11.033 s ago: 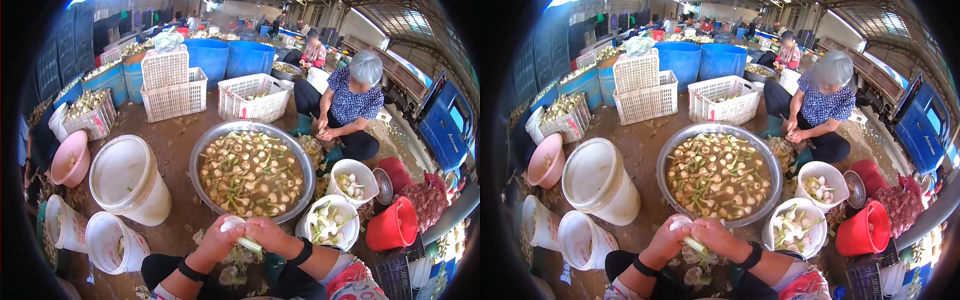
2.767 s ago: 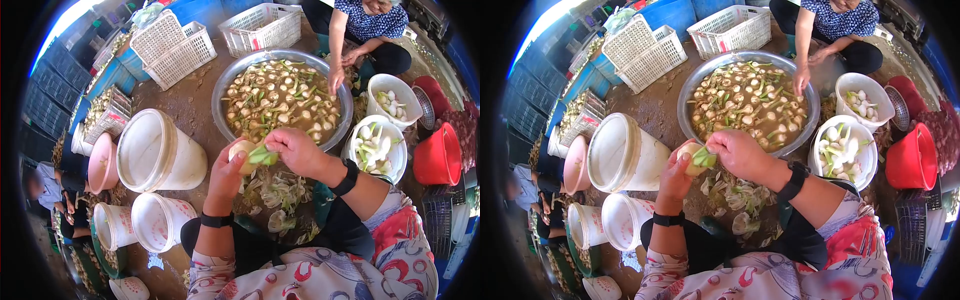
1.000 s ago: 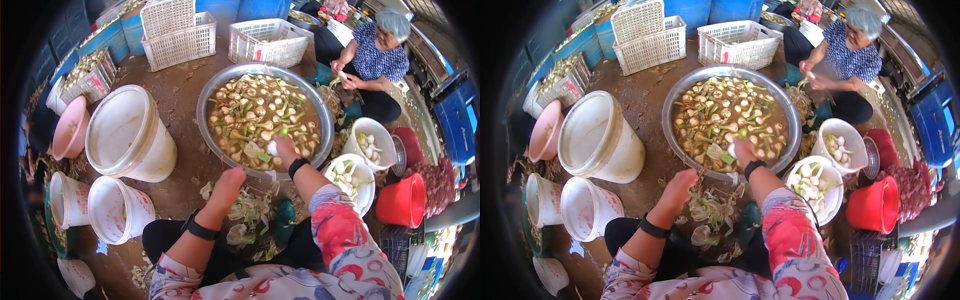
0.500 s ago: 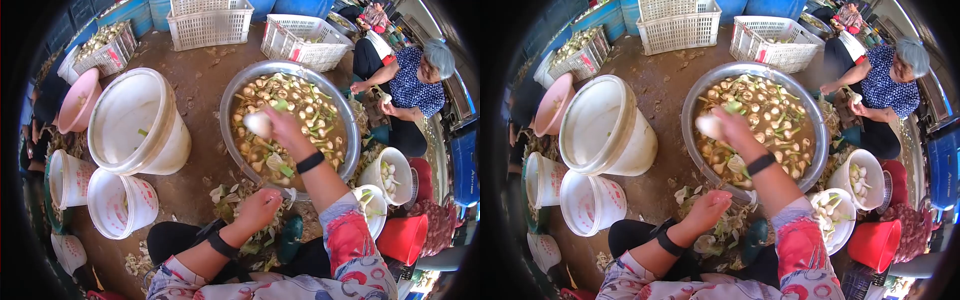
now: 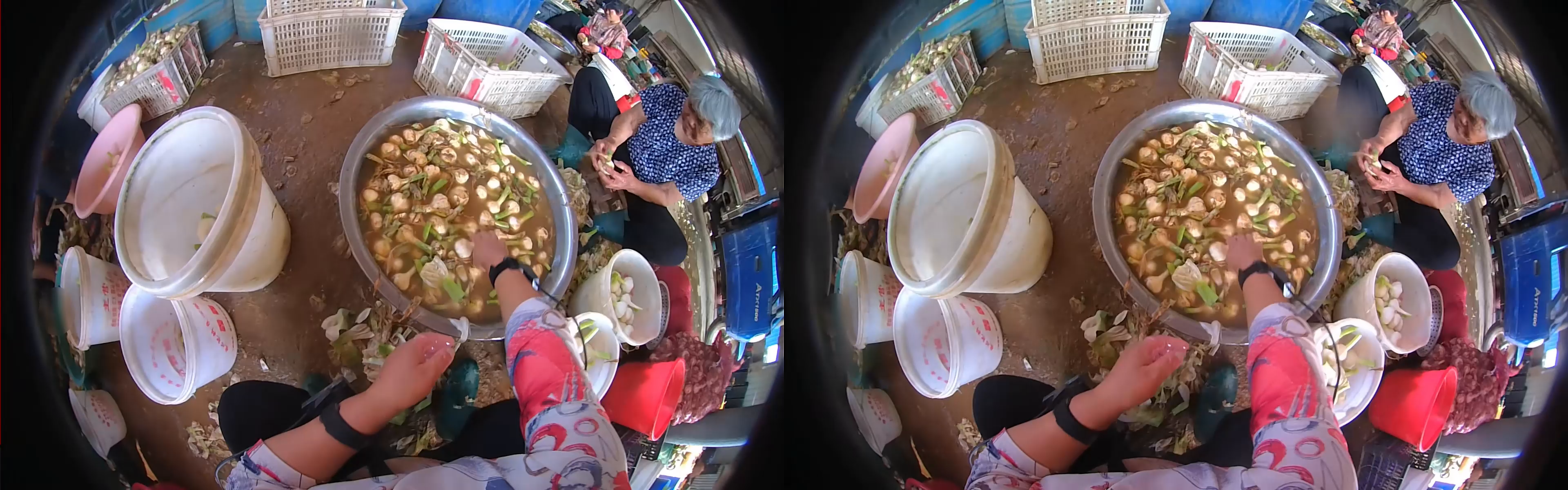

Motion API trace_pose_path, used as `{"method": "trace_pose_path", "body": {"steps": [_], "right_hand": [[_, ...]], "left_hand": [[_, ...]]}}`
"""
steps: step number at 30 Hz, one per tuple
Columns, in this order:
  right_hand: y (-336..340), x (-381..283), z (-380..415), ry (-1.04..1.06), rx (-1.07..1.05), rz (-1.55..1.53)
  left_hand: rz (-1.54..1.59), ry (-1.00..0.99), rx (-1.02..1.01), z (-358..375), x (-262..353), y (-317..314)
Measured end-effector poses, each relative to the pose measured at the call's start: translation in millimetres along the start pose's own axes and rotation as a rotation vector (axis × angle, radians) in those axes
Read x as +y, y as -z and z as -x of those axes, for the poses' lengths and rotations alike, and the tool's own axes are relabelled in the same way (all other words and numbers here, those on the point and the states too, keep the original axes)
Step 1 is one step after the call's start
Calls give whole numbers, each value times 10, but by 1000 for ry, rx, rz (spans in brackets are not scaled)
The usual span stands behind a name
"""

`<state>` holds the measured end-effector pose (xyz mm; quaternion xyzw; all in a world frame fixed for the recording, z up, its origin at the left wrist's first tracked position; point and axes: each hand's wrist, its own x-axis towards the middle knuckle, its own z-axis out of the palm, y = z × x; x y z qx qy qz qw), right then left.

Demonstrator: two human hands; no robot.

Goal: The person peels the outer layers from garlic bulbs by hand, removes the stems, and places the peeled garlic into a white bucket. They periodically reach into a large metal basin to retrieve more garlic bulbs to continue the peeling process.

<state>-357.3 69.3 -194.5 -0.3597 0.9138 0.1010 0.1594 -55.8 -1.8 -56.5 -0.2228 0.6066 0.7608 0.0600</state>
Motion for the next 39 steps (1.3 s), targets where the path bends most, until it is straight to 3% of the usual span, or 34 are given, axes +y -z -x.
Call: {"method": "trace_pose_path", "body": {"steps": [3,5,7,9,10,12,13,14,15,16,19,21,23,25,26,30,32,36,39], "right_hand": [[-336,30,37,-60,85,49],[-251,-70,114,-77,-190,-85],[-34,-95,270,-155,-148,-214],[119,-66,362,-98,168,-407],[287,-107,505,-102,168,-401],[728,-274,935,233,355,-497],[927,-365,1151,231,356,-490],[1108,-473,1370,358,409,-532],[1226,-569,1531,485,462,-574],[1287,-649,1641,483,468,-572],[1461,-729,1917,606,661,-596],[1563,-720,2053,576,555,-720],[1685,-757,2261,608,593,-855],[1842,-834,2504,423,247,-761],[1746,-860,2509,493,414,-618],[1820,-1062,2766,437,353,-556],[1812,-1162,2885,291,350,-376],[1664,-1245,2917,227,374,-285],[1635,-1171,2878,272,496,-472]], "left_hand": [[-17,11,-11,-75,-29,3],[22,31,17,-122,-2,11],[68,54,33,-157,57,8],[484,184,27,-233,169,24],[549,210,147,-254,209,-13],[705,235,104,-294,310,-11],[856,255,67,-314,364,-7],[857,251,62,-347,394,-7],[965,218,-102,-388,402,-12],[1067,184,-272,-392,411,-26],[1002,-4,-312,-268,482,25],[823,-95,-218,-74,557,1],[352,-231,52,79,556,-41],[283,-295,52,207,512,-53],[226,-356,67,262,483,-52],[229,-403,158,407,365,-67],[-176,-651,355,422,318,-31],[-167,-573,359,572,334,-22],[-97,-548,340,584,393,29]]}}
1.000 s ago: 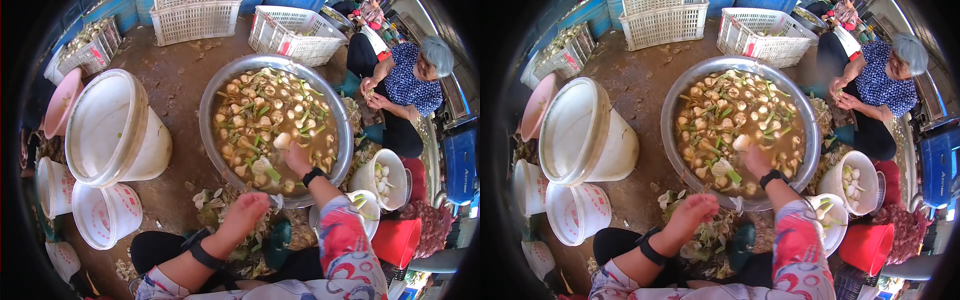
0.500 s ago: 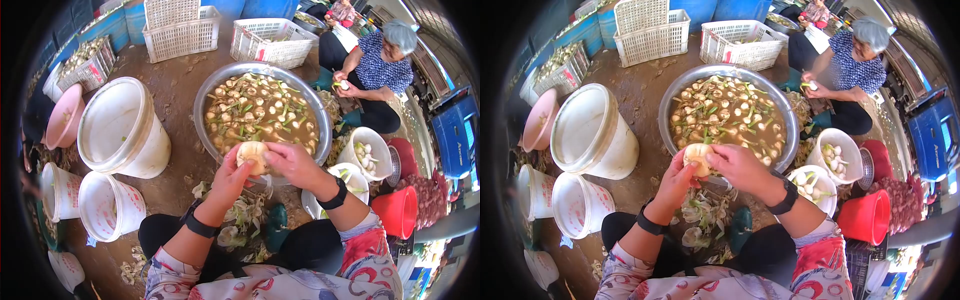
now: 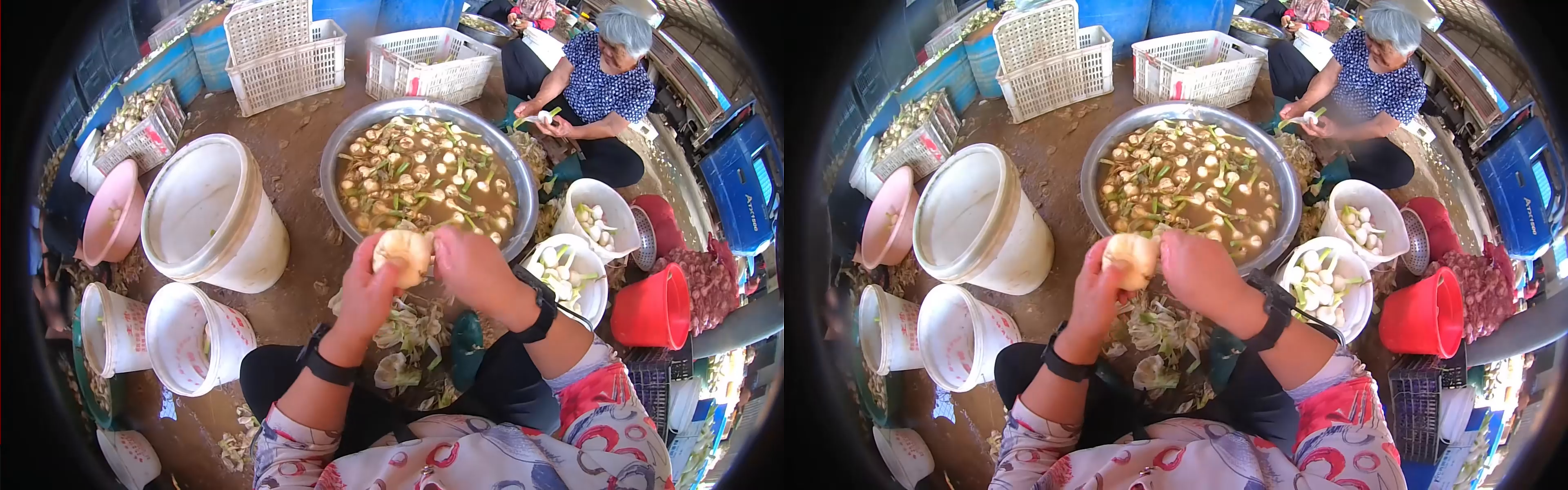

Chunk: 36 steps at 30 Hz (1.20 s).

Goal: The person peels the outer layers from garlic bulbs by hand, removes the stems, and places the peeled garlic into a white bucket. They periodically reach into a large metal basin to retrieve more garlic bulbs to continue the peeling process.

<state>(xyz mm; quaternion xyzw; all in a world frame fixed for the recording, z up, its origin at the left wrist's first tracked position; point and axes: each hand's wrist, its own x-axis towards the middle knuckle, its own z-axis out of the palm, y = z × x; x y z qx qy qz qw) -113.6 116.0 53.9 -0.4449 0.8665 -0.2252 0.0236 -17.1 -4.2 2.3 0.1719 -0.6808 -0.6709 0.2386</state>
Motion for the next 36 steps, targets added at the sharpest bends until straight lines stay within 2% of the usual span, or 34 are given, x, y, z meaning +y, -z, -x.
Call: {"method": "trace_pose_path", "body": {"steps": [2,3,4,6,7,8,9,10,11,13,14,15,16,17,19,21,23,24,25,26,28,29,30,32,33,34,36], "right_hand": [[-39,211,-69,-12,105,-34],[-123,746,-184,21,-271,151],[-134,712,-174,21,-263,142],[-99,651,-182,-210,-423,118],[-76,485,-176,-235,-214,-265],[-24,403,-208,-233,-216,-271],[29,352,-223,-133,-225,-420],[83,327,-211,-35,-229,-567],[140,315,-193,-43,-223,-573],[220,296,-180,-75,-492,-520],[217,273,-146,-76,-496,-526],[202,239,-96,-188,-524,-665],[190,223,-74,-299,-549,-801],[160,266,-67,-297,-552,-805],[111,373,-52,-346,-433,-964],[90,337,-7,-291,-370,-1006],[98,257,12,-245,-294,-1062],[129,229,-5,-114,-181,-758],[131,213,-7,5,-71,-449],[47,243,-7,-12,-56,-459],[-141,338,-58,249,211,-70],[-133,349,-77,265,252,70],[-163,451,-128,255,258,66],[-253,707,-261,15,175,282],[-286,757,-253,11,65,247],[-363,739,-181,10,72,247],[-598,663,3,7,-441,362]], "left_hand": [[618,269,-53,-26,199,102],[889,214,-120,-141,234,294],[999,247,-189,-207,202,401],[1065,307,-257,-230,184,481],[1066,303,-246,-236,159,466],[1053,362,-282,-251,118,442],[1034,429,-325,-259,79,417],[1026,441,-330,-262,49,395],[1072,432,-402,-271,23,374],[1117,422,-468,-286,-29,349],[1144,446,-542,-287,-56,348],[1170,468,-616,-288,-68,346],[1167,468,-611,-286,-18,332],[1079,451,-545,-277,76,303],[986,434,-486,-275,133,246],[361,204,-242,-261,113,223],[387,210,-232,-226,91,173],[427,212,-216,-220,73,158],[542,299,-248,-226,51,172],[528,309,-267,-190,53,135],[510,309,-446,-111,63,35],[572,362,-450,-126,37,54],[564,367,-458,-103,48,44],[710,323,-508,-59,89,19],[700,358,-516,-36,72,26],[696,355,-520,-23,84,28],[851,324,-360,-20,120,48]]}}
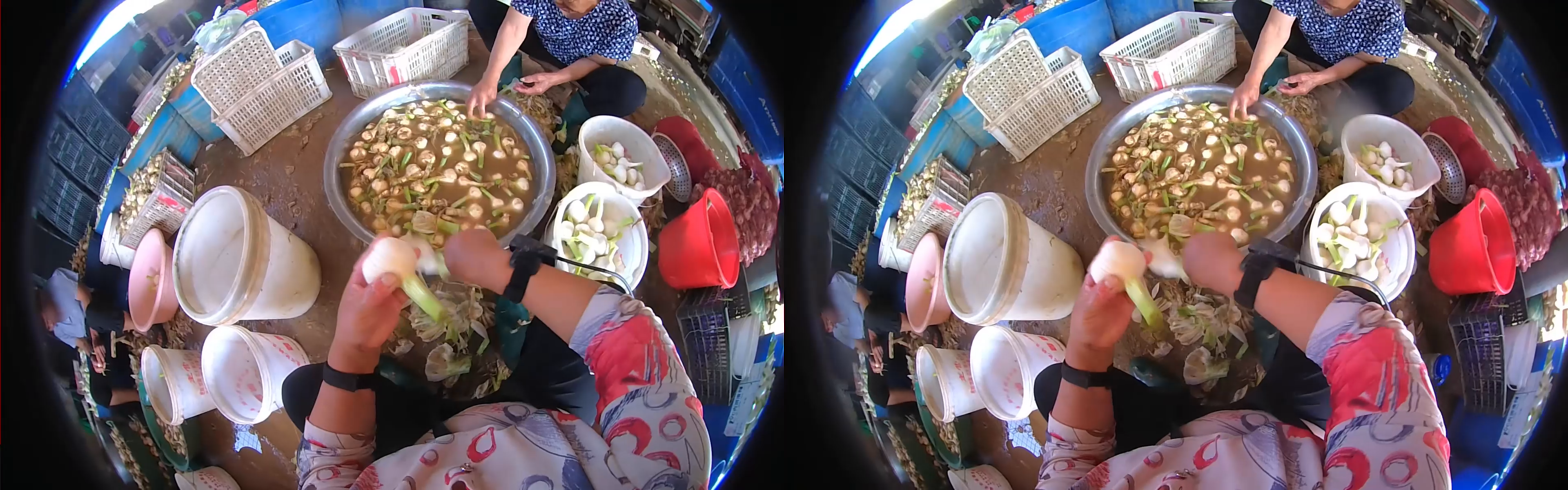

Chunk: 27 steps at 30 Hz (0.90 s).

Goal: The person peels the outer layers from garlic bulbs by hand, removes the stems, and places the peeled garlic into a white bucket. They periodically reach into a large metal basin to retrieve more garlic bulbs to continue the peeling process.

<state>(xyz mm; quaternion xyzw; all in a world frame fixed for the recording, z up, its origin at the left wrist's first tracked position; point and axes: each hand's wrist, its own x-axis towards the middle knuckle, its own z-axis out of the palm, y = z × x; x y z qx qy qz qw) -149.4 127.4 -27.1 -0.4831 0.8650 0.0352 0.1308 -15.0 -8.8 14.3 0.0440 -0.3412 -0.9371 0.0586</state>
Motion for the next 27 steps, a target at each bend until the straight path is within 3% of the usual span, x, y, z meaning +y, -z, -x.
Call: {"method": "trace_pose_path", "body": {"steps": [1,3,4,6,7,9,13,14,16,17,18,20,21,24,26,27], "right_hand": [[-42,-16,-24,2,5,-14],[-75,-22,-90,-3,-616,-710],[84,-108,-51,1,-625,-701],[563,-345,73,-231,-470,-1735],[540,-349,58,-228,-465,-1729],[420,-380,49,-89,-512,-2258],[411,-536,65,69,-449,-2466],[363,-568,66,73,-460,-2466],[336,-650,70,185,416,-1152],[368,-619,100,191,429,-809],[344,-607,132,198,427,-811],[272,-620,215,403,181,-572],[210,-645,237,380,171,-584],[182,-619,216,539,32,-320],[190,-667,207,627,67,-309],[174,-683,228,703,112,-305]], "left_hand": [[44,-35,1,10,41,30],[-43,-155,20,-37,101,70],[-116,-230,82,-57,58,104],[-181,-235,114,-87,-62,202],[-258,-231,134,-116,-89,214],[-196,-269,78,-156,-89,197],[-1,-288,88,-181,-120,136],[-4,-292,95,-165,-94,105],[184,-116,191,-143,-11,21],[209,-129,302,-167,9,9],[207,-135,307,-158,24,108],[289,-102,263,-155,113,221],[228,-37,513,-175,116,239],[248,22,496,-162,43,299],[263,12,573,-162,106,269],[351,-50,473,-165,190,369]]}}
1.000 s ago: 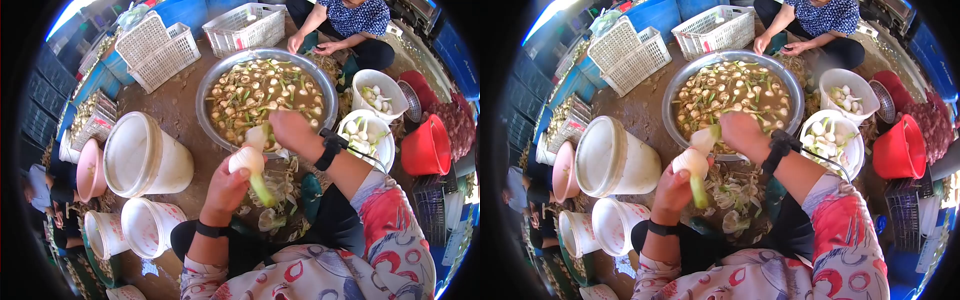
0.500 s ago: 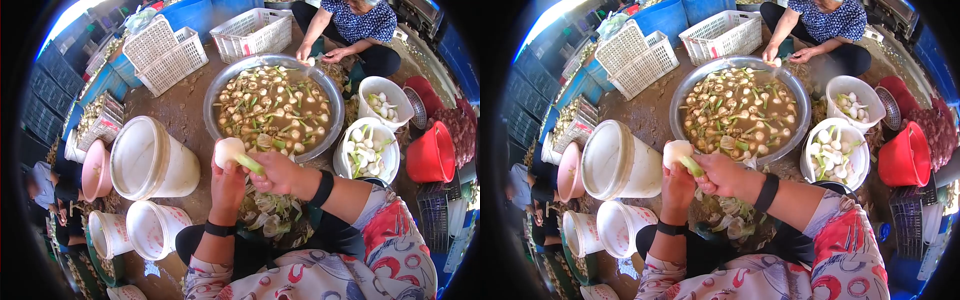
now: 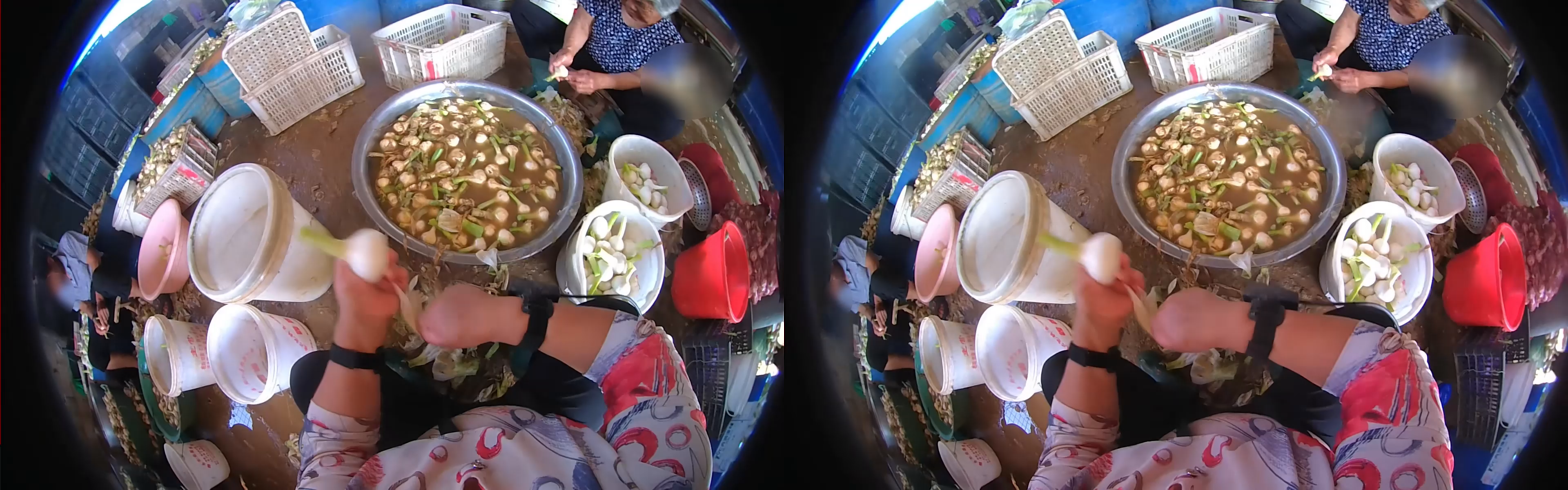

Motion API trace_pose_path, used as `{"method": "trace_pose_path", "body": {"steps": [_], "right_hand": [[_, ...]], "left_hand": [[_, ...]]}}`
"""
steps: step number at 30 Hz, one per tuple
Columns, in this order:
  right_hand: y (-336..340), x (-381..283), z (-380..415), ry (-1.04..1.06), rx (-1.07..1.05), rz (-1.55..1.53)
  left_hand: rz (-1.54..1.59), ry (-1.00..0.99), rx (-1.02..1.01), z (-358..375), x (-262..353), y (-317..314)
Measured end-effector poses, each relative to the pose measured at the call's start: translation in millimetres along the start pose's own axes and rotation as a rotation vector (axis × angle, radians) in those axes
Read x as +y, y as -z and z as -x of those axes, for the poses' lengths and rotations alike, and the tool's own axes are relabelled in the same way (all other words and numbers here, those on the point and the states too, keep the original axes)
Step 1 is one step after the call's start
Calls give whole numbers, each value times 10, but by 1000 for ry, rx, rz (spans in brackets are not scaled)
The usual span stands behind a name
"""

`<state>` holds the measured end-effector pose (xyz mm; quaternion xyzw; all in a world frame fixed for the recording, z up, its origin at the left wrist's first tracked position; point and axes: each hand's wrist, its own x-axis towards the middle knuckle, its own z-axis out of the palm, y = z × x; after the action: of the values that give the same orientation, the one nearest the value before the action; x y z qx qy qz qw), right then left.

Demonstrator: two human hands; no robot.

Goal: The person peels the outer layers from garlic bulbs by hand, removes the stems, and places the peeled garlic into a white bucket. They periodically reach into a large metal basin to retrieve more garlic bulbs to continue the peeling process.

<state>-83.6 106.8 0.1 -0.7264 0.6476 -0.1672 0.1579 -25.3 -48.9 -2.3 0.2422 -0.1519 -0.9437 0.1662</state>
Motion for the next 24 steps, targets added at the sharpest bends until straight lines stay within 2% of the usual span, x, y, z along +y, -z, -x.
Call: {"method": "trace_pose_path", "body": {"steps": [1,3,4,5,7,9,10,11,12,14,15,17,18,20,23,24], "right_hand": [[-97,-16,74,-18,-5,-2],[-442,15,251,-68,-311,-63],[-545,139,238,-166,-338,-49],[-473,271,159,-271,-398,13],[-412,573,168,-610,-514,40],[-495,939,220,-770,-157,131],[-523,1288,224,-784,-80,177],[-538,1642,204,-790,1,226],[-544,1876,176,-776,-16,243],[-559,2225,84,-986,-276,68],[-650,2311,26,-972,-281,86],[-951,2361,-130,-1075,15,-69],[-1119,2435,-243,-1058,9,-65],[-1384,2532,-452,-1247,143,-204],[-1272,2507,-634,-1169,53,-274],[-1229,2519,-666,-1124,29,-207]], "left_hand": [[100,-10,-109,-63,120,38],[125,-126,-169,-198,655,108],[-129,-418,-37,-154,782,20],[-120,-502,-237,-279,1082,194],[340,-663,-49,-99,1262,-128],[358,-605,45,-104,1311,-105],[378,-607,58,-132,1220,-55],[244,-448,128,-181,1045,-28],[113,-289,191,-240,879,-13],[41,-189,30,-265,599,74],[-30,-172,-10,-242,494,70],[-96,-182,-52,-212,358,33],[-145,-158,18,-191,320,16],[-193,-135,102,-215,268,7],[-192,-74,97,-328,226,-15],[-195,-76,102,-356,222,-20]]}}
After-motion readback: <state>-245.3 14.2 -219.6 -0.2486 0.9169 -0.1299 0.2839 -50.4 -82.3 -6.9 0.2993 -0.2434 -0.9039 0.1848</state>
